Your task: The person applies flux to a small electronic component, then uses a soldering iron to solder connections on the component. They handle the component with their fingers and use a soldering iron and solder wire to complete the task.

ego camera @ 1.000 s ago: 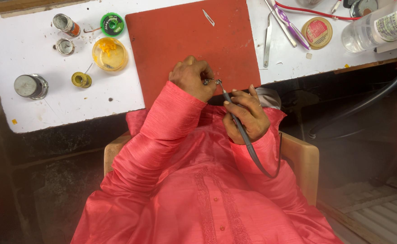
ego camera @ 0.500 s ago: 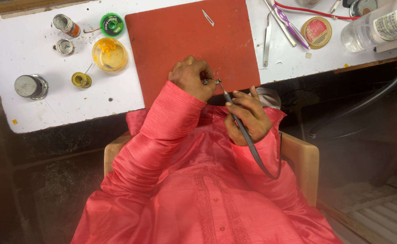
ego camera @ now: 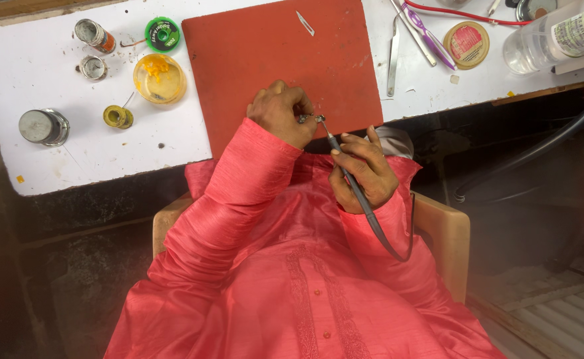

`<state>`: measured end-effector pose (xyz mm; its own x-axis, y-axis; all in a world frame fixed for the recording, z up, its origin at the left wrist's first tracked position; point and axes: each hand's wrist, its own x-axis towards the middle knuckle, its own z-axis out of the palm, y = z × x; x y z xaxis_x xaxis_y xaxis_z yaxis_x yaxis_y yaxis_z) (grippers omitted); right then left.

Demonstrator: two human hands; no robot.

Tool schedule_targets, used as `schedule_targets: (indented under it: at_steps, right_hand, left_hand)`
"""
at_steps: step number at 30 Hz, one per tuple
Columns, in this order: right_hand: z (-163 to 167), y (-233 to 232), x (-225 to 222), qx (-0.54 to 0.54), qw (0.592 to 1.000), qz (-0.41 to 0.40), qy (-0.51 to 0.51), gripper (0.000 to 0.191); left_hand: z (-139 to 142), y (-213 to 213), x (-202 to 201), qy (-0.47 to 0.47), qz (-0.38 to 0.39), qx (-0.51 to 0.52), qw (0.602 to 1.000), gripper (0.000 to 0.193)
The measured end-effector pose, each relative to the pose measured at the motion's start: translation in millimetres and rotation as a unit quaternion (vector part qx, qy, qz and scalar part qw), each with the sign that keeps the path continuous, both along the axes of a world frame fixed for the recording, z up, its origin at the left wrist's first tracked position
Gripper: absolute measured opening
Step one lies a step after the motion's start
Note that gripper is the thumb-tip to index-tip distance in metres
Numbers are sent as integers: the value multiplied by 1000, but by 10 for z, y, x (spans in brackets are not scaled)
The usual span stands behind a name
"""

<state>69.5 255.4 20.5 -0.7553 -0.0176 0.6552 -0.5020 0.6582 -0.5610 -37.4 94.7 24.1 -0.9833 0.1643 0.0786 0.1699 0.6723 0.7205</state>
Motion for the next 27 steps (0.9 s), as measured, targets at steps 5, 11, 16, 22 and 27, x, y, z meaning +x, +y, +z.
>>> schedule_targets:
  at_steps: [5, 11, 16, 22, 27]
  right_hand:
    - [-8, -10, 0, -4, 1000, -7, 0, 29]
    - [-19, -4, -2, -1, 1000, -3, 3, 29]
    - [-27, -7, -1, 1, 1000, -6, -1, 30]
    - [-28, -10, -5, -3, 1000, -8, 3, 30]
    - [-29, -14, 2, -2, 1000, -7, 1, 30]
  left_hand:
    - [18, -1, 2, 6, -3, 3, 1000, 10]
    - [24, -7, 9, 2, -6, 6, 1000, 9]
    - [8, -5, 0, 10, -6, 6, 1000, 10]
    - [6, -3, 6, 5, -4, 4, 1000, 10]
    - [13, -3, 11, 4, -3, 5, 1000, 10]
